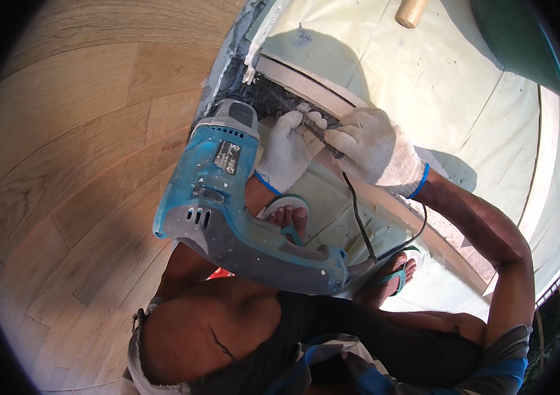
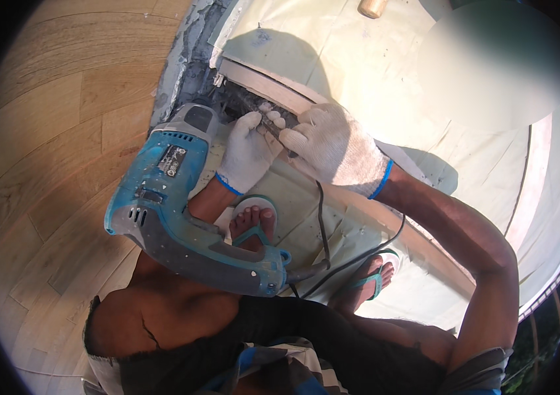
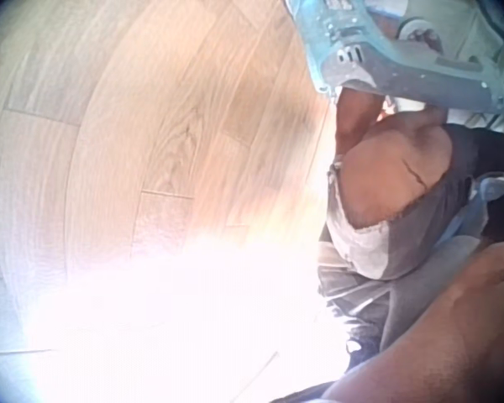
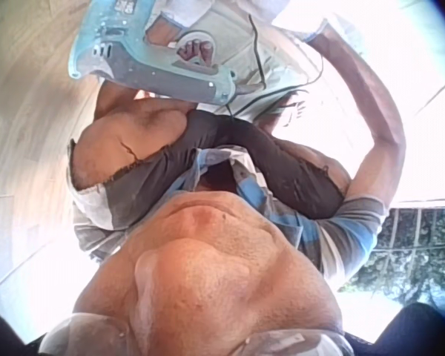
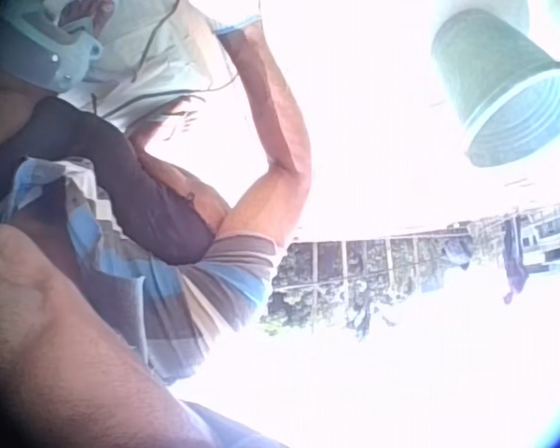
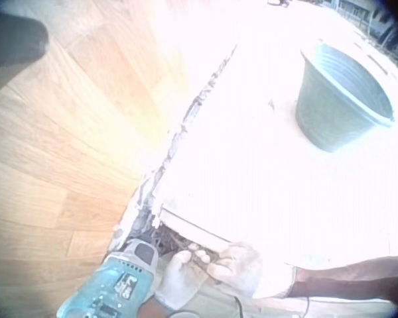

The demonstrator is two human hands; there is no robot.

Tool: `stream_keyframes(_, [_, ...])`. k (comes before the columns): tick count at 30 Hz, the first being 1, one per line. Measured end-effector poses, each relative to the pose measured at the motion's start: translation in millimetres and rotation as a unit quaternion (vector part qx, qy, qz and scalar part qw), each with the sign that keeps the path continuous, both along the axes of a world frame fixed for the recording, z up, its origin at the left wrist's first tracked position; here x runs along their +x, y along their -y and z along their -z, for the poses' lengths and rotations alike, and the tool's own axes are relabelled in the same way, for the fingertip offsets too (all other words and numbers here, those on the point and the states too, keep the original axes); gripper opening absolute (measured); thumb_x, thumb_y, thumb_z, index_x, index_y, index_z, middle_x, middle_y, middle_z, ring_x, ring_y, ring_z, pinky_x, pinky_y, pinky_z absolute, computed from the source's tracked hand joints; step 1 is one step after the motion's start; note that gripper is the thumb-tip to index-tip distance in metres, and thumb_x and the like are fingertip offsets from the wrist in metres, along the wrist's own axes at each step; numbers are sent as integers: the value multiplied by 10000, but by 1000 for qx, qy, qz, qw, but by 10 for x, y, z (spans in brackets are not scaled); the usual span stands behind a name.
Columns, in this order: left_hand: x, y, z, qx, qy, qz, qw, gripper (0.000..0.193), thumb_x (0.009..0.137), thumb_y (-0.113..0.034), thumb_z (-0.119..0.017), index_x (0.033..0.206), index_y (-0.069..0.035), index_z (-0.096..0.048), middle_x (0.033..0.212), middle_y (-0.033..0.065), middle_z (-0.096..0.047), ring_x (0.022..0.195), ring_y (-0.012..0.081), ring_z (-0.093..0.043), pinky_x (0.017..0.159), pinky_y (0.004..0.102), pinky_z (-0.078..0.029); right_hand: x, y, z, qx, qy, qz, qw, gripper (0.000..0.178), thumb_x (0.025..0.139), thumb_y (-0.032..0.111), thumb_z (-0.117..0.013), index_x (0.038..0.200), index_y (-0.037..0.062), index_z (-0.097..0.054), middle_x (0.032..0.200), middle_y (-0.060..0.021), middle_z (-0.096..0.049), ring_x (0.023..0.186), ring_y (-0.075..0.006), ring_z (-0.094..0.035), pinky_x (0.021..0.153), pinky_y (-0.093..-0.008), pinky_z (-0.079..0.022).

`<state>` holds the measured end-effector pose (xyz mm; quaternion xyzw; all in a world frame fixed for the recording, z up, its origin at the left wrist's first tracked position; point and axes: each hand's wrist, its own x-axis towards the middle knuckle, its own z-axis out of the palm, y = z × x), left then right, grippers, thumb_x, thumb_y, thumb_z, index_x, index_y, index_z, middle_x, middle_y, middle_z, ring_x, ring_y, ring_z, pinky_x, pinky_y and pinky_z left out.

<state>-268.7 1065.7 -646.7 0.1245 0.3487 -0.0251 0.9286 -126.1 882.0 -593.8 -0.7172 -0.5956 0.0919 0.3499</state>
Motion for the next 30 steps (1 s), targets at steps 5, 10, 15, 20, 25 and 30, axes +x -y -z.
stream_keyframes(5, [-67, 22, -29, 1, -52, -4, 999, 160, 1056, -196, -603, 1209, -154, -618, 1117, 21, -692, 1113, 208, -680, 1046, 396, -545, -5, 36, 28, -11, 6, -12, 1000, 345, 747, 215, -847, 1034, 77, -714, 847, -95, -673, 882, -311, -683, 851, -459, -563])
stream_keyframes(10, [-127, -14, 37, 15, -60, 22, 998, 149, 1065, -206, -614, 1211, -185, -628, 1129, 3, -687, 1132, 210, -678, 1053, 392, -548, -107, 62, 93, -35, 15, -13, 999, 307, 789, 235, -823, 1030, 85, -706, 833, -83, -674, 878, -306, -675, 845, -448, -549])
stream_keyframes(15, [-102, -1, 71, 18, -61, 36, 997, 149, 1077, -198, -604, 1225, -191, -622, 1138, 0, -682, 1150, 216, -672, 1059, 407, -546, -144, 105, 110, -62, 36, 2, 997, 286, 807, 239, -807, 1024, 87, -699, 810, -83, -678, 895, -308, -675, 845, -450, -543])
stream_keyframes(20, [-100, 44, 75, 55, -60, 60, 995, 182, 1095, -188, -581, 1276, -190, -595, 1173, -6, -672, 1181, 201, -657, 1085, 419, -528, -236, 167, 152, -104, 27, 30, 994, 268, 808, 217, -797, 1003, 69, -687, 790, -114, -673, 896, -341, -675, 840, -484, -552])
stream_keyframes(25, [-39, 104, -1, 99, -96, 95, 986, 193, 1124, -210, -566, 1313, -178, -580, 1222, 0, -656, 1188, 189, -651, 1093, 426, -517, -276, 200, 171, -122, 5, 57, 991, 234, 816, 187, -782, 954, 42, -661, 785, -147, -669, 881, -376, -683, 788, -505, -569])
stream_keyframes(30, [3, 131, -14, 132, -99, 127, 978, 207, 1138, -224, -553, 1330, -151, -572, 1254, 24, -646, 1205, 211, -649, 1097, 447, -515, -366, 224, 97, -166, 3, 68, 984, 204, 842, 169, -772, 871, 9, -649, 791, -198, -688, 855, -403, -690, 783, -507, -578])
